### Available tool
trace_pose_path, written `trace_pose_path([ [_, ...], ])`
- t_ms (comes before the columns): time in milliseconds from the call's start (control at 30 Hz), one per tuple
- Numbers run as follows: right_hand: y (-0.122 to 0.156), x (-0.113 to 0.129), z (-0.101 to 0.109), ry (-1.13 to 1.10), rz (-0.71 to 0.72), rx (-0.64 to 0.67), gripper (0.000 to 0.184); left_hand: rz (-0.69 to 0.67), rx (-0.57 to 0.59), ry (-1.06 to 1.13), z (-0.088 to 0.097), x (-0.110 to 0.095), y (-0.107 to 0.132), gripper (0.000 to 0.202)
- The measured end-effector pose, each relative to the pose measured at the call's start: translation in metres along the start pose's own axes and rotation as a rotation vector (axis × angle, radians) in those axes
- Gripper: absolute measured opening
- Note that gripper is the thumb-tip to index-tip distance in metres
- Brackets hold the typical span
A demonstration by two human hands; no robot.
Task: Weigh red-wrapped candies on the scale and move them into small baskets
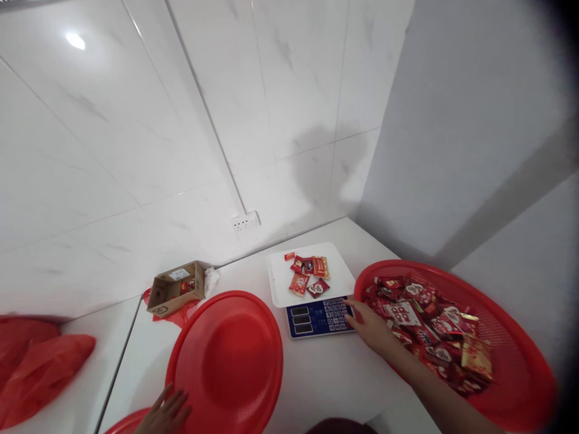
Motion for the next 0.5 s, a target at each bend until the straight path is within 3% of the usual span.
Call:
trace_pose_path([
  [133,-0.02,0.02,-0.014,0.154,0.085,0.019,0.04,0.093,-0.196,-0.22,0.032,0.008,-0.013,0.073],
  [267,-0.048,0.039,-0.029,0.354,0.116,0.071,0.041,0.247,-0.395,-0.312,0.059,0.029,-0.023,0.072],
  [400,-0.07,0.054,-0.04,0.508,0.144,0.156,0.042,0.337,-0.54,-0.219,0.079,0.042,-0.034,0.074],
  [500,-0.079,0.056,-0.043,0.54,0.106,0.195,0.043,0.404,-0.613,0.026,0.093,0.028,-0.048,0.066],
])
Point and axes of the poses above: each hand's wrist, its own y-axis away from the middle knuckle, its own z-axis out of the back of the hand, x = y × z, the point moved 7 cm from there along -y, towards the middle knuckle, and after that the axes turned 8 degrees about x, right-handed, at the moved point
